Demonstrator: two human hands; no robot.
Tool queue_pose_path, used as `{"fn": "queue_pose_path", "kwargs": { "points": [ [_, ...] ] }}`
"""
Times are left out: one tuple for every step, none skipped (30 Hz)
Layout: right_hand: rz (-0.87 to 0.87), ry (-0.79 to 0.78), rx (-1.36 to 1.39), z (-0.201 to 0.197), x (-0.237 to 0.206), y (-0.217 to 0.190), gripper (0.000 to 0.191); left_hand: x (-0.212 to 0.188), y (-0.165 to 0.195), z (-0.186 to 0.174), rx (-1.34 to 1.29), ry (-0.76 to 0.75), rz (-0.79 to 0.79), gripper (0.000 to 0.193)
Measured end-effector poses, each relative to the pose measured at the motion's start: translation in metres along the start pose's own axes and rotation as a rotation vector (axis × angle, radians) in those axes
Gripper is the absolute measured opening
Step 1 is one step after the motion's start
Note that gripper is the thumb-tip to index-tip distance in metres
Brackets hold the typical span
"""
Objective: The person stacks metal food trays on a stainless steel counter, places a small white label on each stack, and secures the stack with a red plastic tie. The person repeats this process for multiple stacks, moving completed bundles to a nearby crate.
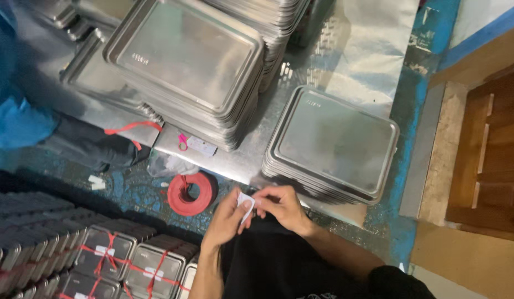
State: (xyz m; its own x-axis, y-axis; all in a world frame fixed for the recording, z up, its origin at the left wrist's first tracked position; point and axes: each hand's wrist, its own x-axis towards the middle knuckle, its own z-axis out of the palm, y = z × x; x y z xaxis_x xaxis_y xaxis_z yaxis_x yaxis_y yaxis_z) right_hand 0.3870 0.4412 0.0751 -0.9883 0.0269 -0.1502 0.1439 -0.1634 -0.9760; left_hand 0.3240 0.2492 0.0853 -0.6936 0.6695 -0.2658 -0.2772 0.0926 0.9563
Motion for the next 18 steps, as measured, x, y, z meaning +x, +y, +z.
{"fn": "queue_pose_path", "kwargs": {
  "points": [
    [0.028,-0.022,-0.007,-0.002,-0.001,-0.005,0.018,0.001,0.005,0.002,0.068,0.010,0.017,0.020],
    [0.063,-0.044,-0.013,-0.004,-0.004,-0.008,0.019,0.004,0.008,0.002,0.087,0.008,0.009,0.020],
    [0.073,-0.071,0.013,-0.007,-0.008,-0.010,0.018,0.005,0.008,0.003,0.102,0.007,-0.006,0.020],
    [0.091,-0.099,0.041,-0.011,-0.011,-0.010,0.018,0.003,0.007,0.005,0.113,0.008,-0.027,0.021],
    [0.105,-0.128,0.070,-0.014,-0.012,-0.010,0.018,0.003,0.005,0.006,0.144,0.021,0.018,0.020],
    [0.120,-0.121,0.067,-0.016,-0.011,-0.009,0.017,0.005,0.005,0.006,0.177,0.033,0.069,0.019],
    [0.138,-0.115,0.065,-0.017,-0.012,-0.006,0.016,0.006,0.003,0.008,0.209,0.046,0.117,0.018],
    [0.153,-0.109,0.062,-0.017,-0.013,-0.003,0.014,0.005,0.002,0.010,0.208,0.059,0.111,0.017],
    [0.162,-0.084,0.033,-0.017,-0.014,0.000,0.014,0.004,0.001,0.011,0.207,0.072,0.108,0.017],
    [0.169,-0.060,0.004,-0.016,-0.015,0.003,0.013,0.004,0.001,0.012,0.208,0.087,0.106,0.016],
    [0.172,-0.037,-0.026,-0.015,-0.015,0.006,0.012,0.003,0.001,0.011,0.190,0.072,0.088,0.014],
    [0.153,-0.046,-0.015,-0.015,-0.017,0.008,0.011,0.001,0.001,0.010,0.173,0.058,0.072,0.013],
    [0.129,-0.055,-0.006,-0.014,-0.017,0.009,0.010,0.002,0.002,0.009,0.158,0.043,0.061,0.012],
    [0.106,-0.065,0.005,-0.014,-0.017,0.012,0.009,0.002,0.001,0.010,0.166,0.057,0.065,0.011],
    [0.092,-0.039,-0.020,-0.012,-0.017,0.016,0.009,-0.001,-0.001,0.011,0.174,0.070,0.062,0.011],
    [0.082,-0.012,-0.045,-0.010,-0.017,0.021,0.008,-0.002,-0.005,0.012,0.180,0.083,0.056,0.011],
    [0.076,0.015,-0.071,-0.009,-0.019,0.027,0.008,-0.003,-0.011,0.012,0.196,0.108,0.052,0.013],
    [0.068,0.013,-0.080,-0.008,-0.025,0.034,0.008,-0.008,-0.018,0.012,0.208,0.135,0.037,0.014]
  ]
}}
